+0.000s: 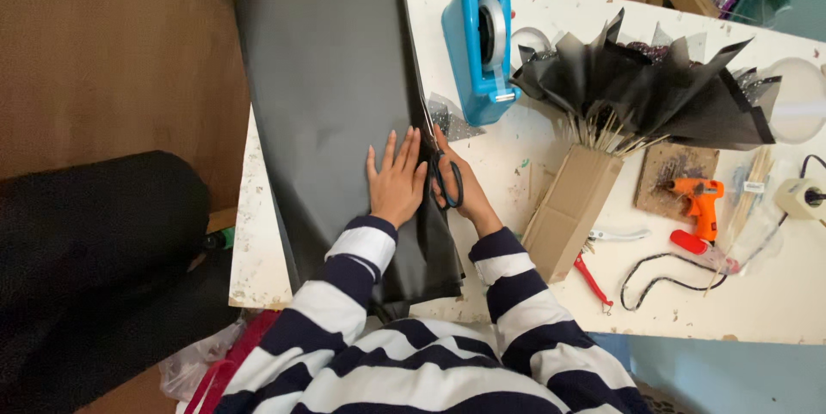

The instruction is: The person cuts a large sheet of dark gray material into smaller rectangular pieces using scissors. They then fold each piece and secure the folds with clear tape, stacking the finished pieces on the table.

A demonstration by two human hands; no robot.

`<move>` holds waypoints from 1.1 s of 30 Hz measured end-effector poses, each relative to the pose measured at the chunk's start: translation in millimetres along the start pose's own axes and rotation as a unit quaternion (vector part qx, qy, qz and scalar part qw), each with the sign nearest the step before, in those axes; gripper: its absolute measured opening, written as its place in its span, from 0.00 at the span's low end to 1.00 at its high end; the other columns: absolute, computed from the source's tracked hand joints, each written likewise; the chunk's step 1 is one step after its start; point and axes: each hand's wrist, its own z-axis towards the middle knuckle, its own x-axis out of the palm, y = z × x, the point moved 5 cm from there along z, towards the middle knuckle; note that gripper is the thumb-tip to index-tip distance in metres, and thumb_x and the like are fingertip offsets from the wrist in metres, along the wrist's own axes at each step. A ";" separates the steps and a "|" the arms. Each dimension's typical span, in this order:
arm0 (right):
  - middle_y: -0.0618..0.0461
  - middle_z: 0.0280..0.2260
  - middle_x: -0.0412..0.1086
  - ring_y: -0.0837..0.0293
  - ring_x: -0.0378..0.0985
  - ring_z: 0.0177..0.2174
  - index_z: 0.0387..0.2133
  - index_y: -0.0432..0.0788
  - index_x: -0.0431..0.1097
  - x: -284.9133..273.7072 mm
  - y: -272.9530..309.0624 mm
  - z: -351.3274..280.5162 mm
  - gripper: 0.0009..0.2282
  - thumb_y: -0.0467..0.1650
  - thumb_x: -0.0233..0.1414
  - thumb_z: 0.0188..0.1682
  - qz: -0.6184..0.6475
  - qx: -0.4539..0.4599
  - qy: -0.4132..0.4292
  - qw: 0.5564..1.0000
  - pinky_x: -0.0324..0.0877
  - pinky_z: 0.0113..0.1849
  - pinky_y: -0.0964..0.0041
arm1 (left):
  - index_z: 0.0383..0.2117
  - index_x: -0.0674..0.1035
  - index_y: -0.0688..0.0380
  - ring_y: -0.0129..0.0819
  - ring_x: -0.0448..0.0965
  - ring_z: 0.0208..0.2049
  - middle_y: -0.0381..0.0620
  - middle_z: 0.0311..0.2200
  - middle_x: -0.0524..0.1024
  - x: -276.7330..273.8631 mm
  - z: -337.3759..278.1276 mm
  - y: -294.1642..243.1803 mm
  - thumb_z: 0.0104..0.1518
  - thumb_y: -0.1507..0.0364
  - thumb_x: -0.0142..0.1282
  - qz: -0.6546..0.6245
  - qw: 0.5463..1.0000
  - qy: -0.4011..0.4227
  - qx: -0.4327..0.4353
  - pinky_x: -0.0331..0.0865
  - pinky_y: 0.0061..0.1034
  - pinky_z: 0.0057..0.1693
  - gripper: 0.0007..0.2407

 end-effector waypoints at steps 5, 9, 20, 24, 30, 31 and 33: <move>0.49 0.12 0.65 0.61 0.69 0.10 0.65 0.49 0.43 -2.2 -11.4 0.6 0.38 0.56 0.35 0.44 0.015 0.034 -0.012 0.999 0.67 0.14 0.74 | 0.63 0.60 0.45 0.41 0.70 0.39 0.42 0.39 0.72 -13.8 50.9 13.7 0.64 0.60 0.34 -0.023 0.998 -0.035 -0.054 0.62 0.40 0.44 0.20; 0.49 0.11 0.64 0.60 0.68 0.09 0.65 0.49 0.43 -0.8 -8.8 3.8 0.38 0.56 0.34 0.44 0.017 0.044 -0.015 0.999 0.65 0.13 0.75 | 0.60 0.64 0.45 0.40 0.67 0.38 0.42 0.35 0.68 3.7 87.5 30.9 0.64 0.56 0.30 0.014 0.996 -0.089 -0.022 0.61 0.38 0.44 0.20; 0.45 0.14 0.66 0.58 0.71 0.12 0.64 0.45 0.45 -0.4 5.1 24.3 0.35 0.53 0.31 0.48 -0.076 0.003 -0.018 0.997 0.68 0.14 0.70 | 0.67 0.42 0.40 0.40 0.34 0.69 0.32 0.69 0.37 -6.9 89.8 20.6 0.68 0.61 0.20 0.079 0.996 -0.004 -0.049 0.23 0.48 0.68 0.21; 0.47 0.12 0.66 0.59 0.69 0.09 0.64 0.45 0.45 -2.0 2.5 43.3 0.34 0.52 0.33 0.49 -0.035 -0.004 -0.020 0.999 0.67 0.13 0.74 | 0.67 0.43 0.40 0.40 0.35 0.69 0.32 0.69 0.38 -9.3 91.0 22.9 0.67 0.60 0.19 0.065 0.996 0.016 -0.054 0.23 0.48 0.68 0.21; 0.50 0.11 0.62 0.60 0.65 0.08 0.64 0.48 0.46 -5.8 -2.7 67.9 0.32 0.50 0.38 0.49 0.047 0.021 -0.018 0.999 0.63 0.11 0.75 | 0.67 0.43 0.41 0.39 0.33 0.69 0.30 0.69 0.36 -9.8 91.9 24.0 0.66 0.59 0.18 0.041 0.997 0.032 -0.057 0.22 0.48 0.68 0.22; 0.50 0.11 0.62 0.60 0.65 0.07 0.64 0.48 0.46 -5.9 -0.8 70.9 0.33 0.50 0.39 0.49 0.050 0.025 -0.016 0.998 0.63 0.11 0.75 | 0.67 0.43 0.41 0.38 0.33 0.69 0.30 0.69 0.36 -9.1 92.0 24.4 0.66 0.59 0.18 0.036 0.997 0.035 -0.058 0.23 0.48 0.68 0.22; 0.49 0.11 0.62 0.60 0.65 0.07 0.64 0.47 0.47 -6.7 4.4 76.5 0.33 0.51 0.39 0.48 0.053 0.027 -0.016 0.998 0.62 0.11 0.76 | 0.67 0.43 0.41 0.38 0.33 0.69 0.30 0.69 0.36 -9.8 92.6 23.9 0.66 0.59 0.18 0.031 0.997 0.037 -0.057 0.23 0.48 0.68 0.22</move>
